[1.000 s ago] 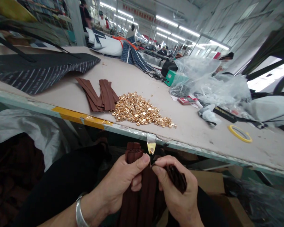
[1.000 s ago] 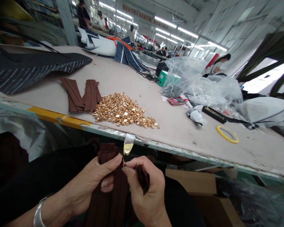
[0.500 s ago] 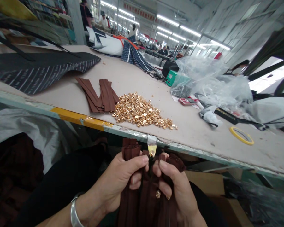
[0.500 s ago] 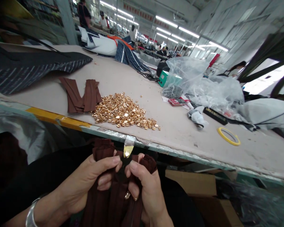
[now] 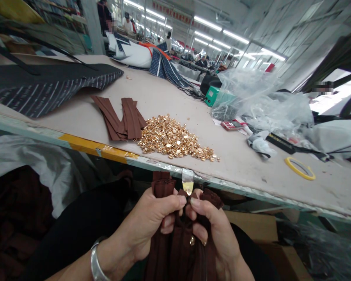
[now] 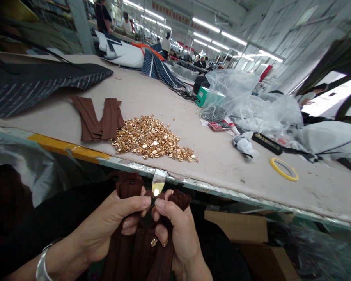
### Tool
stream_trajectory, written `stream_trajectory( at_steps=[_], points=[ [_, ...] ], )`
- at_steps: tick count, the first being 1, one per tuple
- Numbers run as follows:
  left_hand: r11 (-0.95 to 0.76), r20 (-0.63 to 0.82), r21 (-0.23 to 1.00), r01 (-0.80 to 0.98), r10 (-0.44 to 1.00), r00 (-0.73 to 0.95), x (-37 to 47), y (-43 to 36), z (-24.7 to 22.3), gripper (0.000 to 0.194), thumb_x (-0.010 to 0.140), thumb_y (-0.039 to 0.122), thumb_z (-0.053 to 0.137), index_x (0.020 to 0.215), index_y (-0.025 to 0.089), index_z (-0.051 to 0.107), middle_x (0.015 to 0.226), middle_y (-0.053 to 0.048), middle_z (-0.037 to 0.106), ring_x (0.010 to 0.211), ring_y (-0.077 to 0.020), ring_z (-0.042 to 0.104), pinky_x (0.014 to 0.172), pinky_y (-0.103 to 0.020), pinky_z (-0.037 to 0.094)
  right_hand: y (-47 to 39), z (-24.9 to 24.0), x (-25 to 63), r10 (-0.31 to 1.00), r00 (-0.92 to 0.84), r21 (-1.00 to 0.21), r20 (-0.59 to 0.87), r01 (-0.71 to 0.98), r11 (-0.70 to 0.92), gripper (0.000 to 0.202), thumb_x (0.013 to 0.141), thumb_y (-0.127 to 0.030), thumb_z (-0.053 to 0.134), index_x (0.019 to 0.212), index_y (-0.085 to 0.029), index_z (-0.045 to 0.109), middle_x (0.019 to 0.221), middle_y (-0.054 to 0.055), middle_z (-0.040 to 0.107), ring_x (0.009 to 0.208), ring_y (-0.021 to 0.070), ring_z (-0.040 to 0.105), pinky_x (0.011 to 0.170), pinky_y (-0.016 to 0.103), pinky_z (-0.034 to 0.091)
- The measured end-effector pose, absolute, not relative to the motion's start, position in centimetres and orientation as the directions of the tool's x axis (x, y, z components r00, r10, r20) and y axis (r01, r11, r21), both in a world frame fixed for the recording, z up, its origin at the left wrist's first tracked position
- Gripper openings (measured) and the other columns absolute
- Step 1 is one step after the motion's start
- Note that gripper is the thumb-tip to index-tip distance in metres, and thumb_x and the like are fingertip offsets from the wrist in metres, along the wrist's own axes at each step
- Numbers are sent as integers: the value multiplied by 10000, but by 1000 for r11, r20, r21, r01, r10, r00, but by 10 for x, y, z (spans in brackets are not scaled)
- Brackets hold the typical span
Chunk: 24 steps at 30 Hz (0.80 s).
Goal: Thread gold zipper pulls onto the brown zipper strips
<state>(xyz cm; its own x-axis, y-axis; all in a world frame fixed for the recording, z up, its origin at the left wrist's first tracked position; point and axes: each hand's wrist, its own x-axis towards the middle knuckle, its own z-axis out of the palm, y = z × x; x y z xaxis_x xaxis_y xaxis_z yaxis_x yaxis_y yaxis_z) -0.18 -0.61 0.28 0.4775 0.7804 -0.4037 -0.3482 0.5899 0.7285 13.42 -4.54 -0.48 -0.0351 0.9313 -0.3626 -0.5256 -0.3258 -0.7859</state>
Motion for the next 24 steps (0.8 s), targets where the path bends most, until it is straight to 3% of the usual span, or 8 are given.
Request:
stream_trajectory(
  at_steps=[9, 17, 24],
  points=[
    [590, -402, 731, -344, 779, 481, -1, -5, 1, 174, 688, 240, 700, 622, 145, 570, 523, 39, 504, 383, -17, 310, 368, -143, 222, -43, -7, 133, 927, -23, -782, -374, -529, -329, 245, 792, -298, 653, 639, -169, 512, 578, -45, 532, 344, 26, 335, 321, 140, 241],
    [537, -365, 760, -365, 818, 444, 2, -4, 4, 184, 703, 234, 700, 597, 138, 584, 530, 27, 560, 379, -16, 338, 373, -142, 247, -42, -4, 129, 934, 17, -791, -358, -536, -293, 248, 764, -294, 681, 620, -158, 532, 523, -57, 515, 306, 12, 312, 303, 132, 266],
    [471, -335, 807, -356, 862, 382, 6, -6, 0, 217, 727, 277, 702, 589, 148, 595, 470, 57, 483, 386, -31, 339, 382, -153, 250, -36, -8, 129, 952, 52, -815, -303, -533, -230, 226, 739, -270, 711, 615, -154, 562, 502, -52, 558, 280, 12, 318, 294, 137, 315]
  ],
)
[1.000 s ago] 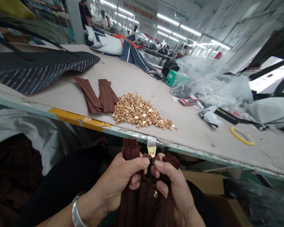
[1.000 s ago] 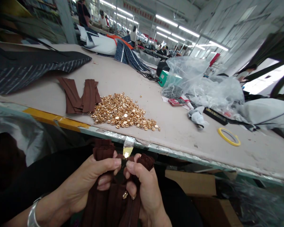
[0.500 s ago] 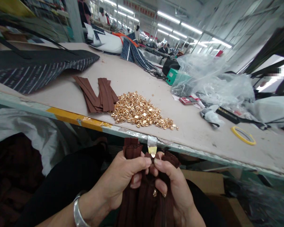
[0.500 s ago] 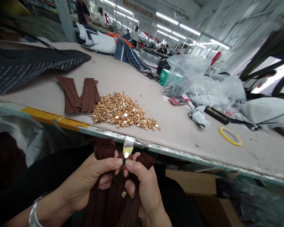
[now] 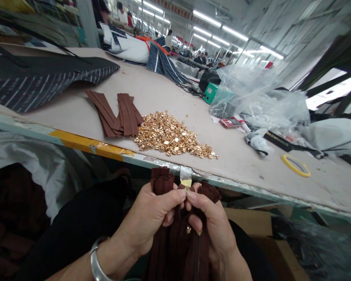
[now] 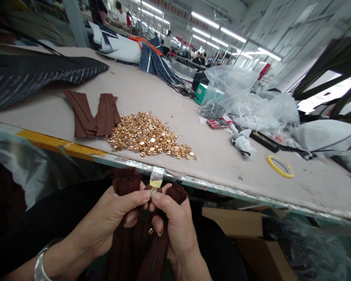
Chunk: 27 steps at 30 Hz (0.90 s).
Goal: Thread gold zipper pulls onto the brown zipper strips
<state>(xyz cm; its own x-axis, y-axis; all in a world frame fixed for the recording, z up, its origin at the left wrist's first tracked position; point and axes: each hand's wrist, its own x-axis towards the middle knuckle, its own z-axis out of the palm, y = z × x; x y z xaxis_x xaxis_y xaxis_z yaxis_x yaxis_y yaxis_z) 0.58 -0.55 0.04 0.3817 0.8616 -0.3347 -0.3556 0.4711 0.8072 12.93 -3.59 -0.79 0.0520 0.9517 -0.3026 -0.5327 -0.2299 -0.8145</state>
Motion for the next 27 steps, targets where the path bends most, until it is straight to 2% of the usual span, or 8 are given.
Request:
stream_trajectory(
  at_steps=[8, 14, 22, 27],
  points=[
    [435, -332, 826, -358, 890, 313, 8, -10, 3, 244, 716, 311, 720, 576, 151, 602, 434, 66, 449, 389, -41, 332, 376, -150, 269, -33, -4, 130, 953, 64, -815, -296, -537, -217, 227, 727, -273, 733, 622, -164, 563, 441, -75, 514, 285, 19, 308, 294, 130, 323],
    [472, -345, 786, -399, 871, 350, 9, -10, 3, 220, 717, 289, 716, 579, 150, 616, 481, 44, 525, 388, -38, 376, 378, -145, 291, -38, -9, 128, 958, 76, -834, -277, -514, -201, 249, 751, -301, 716, 607, -165, 566, 362, -89, 427, 284, 35, 323, 308, 132, 311],
    [459, -350, 806, -375, 879, 324, 10, -7, 4, 231, 724, 289, 728, 577, 158, 607, 442, 53, 505, 389, -53, 414, 378, -144, 320, -34, -6, 129, 954, 82, -822, -288, -532, -202, 263, 734, -307, 744, 605, -166, 563, 393, -76, 488, 280, 29, 324, 304, 136, 313],
    [515, -347, 727, -455, 846, 404, 9, -11, 7, 279, 727, 331, 750, 573, 173, 580, 401, 68, 485, 368, -82, 477, 388, -172, 385, -37, -11, 132, 955, 105, -870, -279, -448, -205, 268, 734, -362, 759, 652, -174, 587, 337, -88, 438, 285, 51, 356, 321, 148, 345]
  ],
)
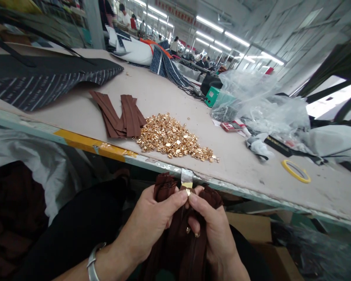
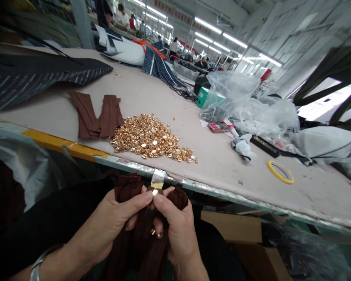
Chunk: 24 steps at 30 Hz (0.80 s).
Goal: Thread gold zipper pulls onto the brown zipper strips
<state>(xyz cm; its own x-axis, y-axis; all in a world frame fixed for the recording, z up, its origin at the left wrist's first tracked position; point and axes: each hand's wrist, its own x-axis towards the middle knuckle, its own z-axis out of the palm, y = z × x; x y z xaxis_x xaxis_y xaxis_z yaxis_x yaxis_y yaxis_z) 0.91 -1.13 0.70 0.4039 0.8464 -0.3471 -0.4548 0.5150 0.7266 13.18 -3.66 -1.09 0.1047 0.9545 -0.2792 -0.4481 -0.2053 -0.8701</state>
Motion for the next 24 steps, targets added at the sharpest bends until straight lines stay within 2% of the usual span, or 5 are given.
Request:
stream_trajectory(
  at_steps=[5, 12, 19, 24],
  points=[
    [543, -348, 698, -467, 827, 441, 6, -11, 6, 214, 739, 318, 739, 643, 174, 613, 471, 41, 542, 429, -117, 535, 453, -221, 441, -38, -14, 134, 952, 119, -873, -281, -444, -202, 276, 721, -356, 762, 639, -178, 567, 345, -94, 425, 284, 49, 335, 318, 151, 316],
    [490, -367, 781, -388, 862, 349, 1, -10, 2, 257, 692, 320, 760, 572, 165, 595, 446, 62, 441, 415, -62, 369, 417, -180, 313, -39, -12, 133, 949, 51, -831, -310, -500, -244, 263, 709, -331, 734, 612, -172, 549, 379, -89, 415, 294, 26, 279, 315, 136, 252],
    [490, -364, 773, -402, 862, 352, 1, -11, 4, 249, 690, 317, 756, 584, 168, 588, 470, 56, 475, 410, -57, 358, 408, -179, 283, -41, -16, 133, 954, -9, -812, -299, -524, -259, 221, 744, -329, 688, 633, -182, 566, 356, -90, 378, 302, 47, 292, 338, 162, 330],
    [509, -386, 763, -398, 853, 352, 3, -12, 2, 263, 699, 341, 755, 596, 170, 584, 455, 63, 455, 408, -60, 366, 414, -179, 314, -40, -14, 133, 952, -3, -806, -306, -532, -261, 220, 733, -316, 700, 628, -182, 560, 348, -89, 394, 296, 44, 289, 327, 150, 301]
  ],
)
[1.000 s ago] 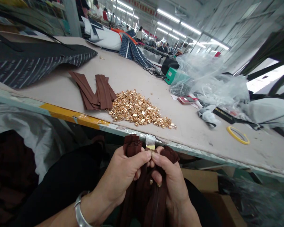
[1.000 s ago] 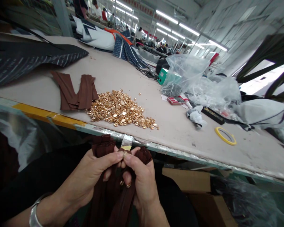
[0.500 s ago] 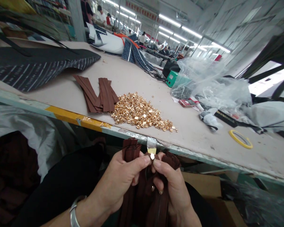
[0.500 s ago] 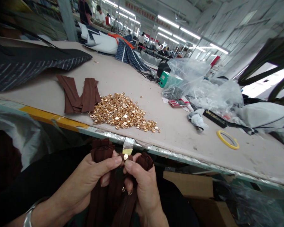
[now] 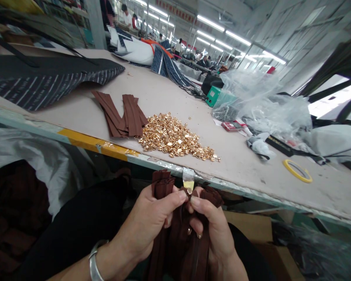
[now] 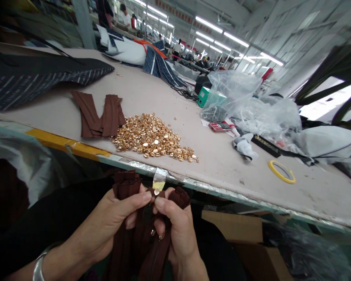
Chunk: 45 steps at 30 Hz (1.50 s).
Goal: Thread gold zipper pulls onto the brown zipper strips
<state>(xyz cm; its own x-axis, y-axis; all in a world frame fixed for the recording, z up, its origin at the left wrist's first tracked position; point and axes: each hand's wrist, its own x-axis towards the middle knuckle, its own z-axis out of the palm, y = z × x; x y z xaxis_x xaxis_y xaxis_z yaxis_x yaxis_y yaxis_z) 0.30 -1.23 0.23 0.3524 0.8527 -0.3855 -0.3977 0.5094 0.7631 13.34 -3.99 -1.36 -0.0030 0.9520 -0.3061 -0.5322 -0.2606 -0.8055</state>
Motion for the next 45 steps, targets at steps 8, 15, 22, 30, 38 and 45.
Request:
stream_trajectory(
  at_steps=[8, 15, 22, 30, 38, 45],
  points=[
    [508, -383, 758, -409, 855, 351, 4, -15, -2, 251, 711, 355, 749, 626, 168, 604, 468, 62, 457, 416, -60, 365, 414, -176, 308, -40, -17, 131, 955, 43, -815, -295, -532, -228, 224, 726, -311, 709, 619, -182, 560, 342, -90, 397, 283, 50, 313, 314, 148, 284],
    [517, -383, 734, -441, 851, 361, 5, -16, -2, 268, 704, 347, 757, 603, 171, 583, 452, 66, 460, 409, -59, 385, 410, -168, 298, -41, -17, 132, 960, 19, -816, -281, -531, -229, 213, 734, -305, 692, 621, -177, 565, 348, -87, 400, 286, 45, 288, 313, 151, 302],
    [520, -364, 729, -444, 845, 392, 5, -17, -2, 232, 729, 333, 735, 629, 172, 601, 478, 30, 548, 420, -107, 503, 439, -214, 426, -41, -14, 128, 951, 49, -818, -306, -524, -237, 255, 737, -343, 720, 624, -183, 557, 347, -88, 406, 295, 49, 306, 324, 151, 296],
    [403, -293, 866, -297, 888, 354, 4, -7, 7, 215, 748, 328, 719, 628, 166, 645, 568, -28, 655, 496, -160, 607, 509, -250, 500, -41, -8, 127, 967, 158, -920, -201, -369, -132, 285, 765, -378, 749, 668, -180, 569, 387, -85, 460, 314, 48, 360, 336, 150, 319],
    [345, -226, 898, -273, 895, 385, 0, -10, 6, 271, 830, 380, 661, 661, 172, 619, 544, 36, 555, 469, -73, 448, 443, -166, 342, -33, 4, 145, 975, 181, -992, -126, 3, -128, 318, 821, -449, 690, 714, -160, 612, 480, -33, 571, 365, 60, 433, 364, 168, 332],
    [427, -306, 856, -292, 873, 379, 6, -11, 1, 343, 803, 430, 666, 617, 158, 572, 501, 54, 487, 402, -44, 316, 392, -169, 231, -31, 14, 138, 975, 210, -948, 70, 319, -1, 314, 892, -399, 599, 666, -184, 563, 492, -37, 544, 444, 98, 474, 450, 213, 372]
  ],
)
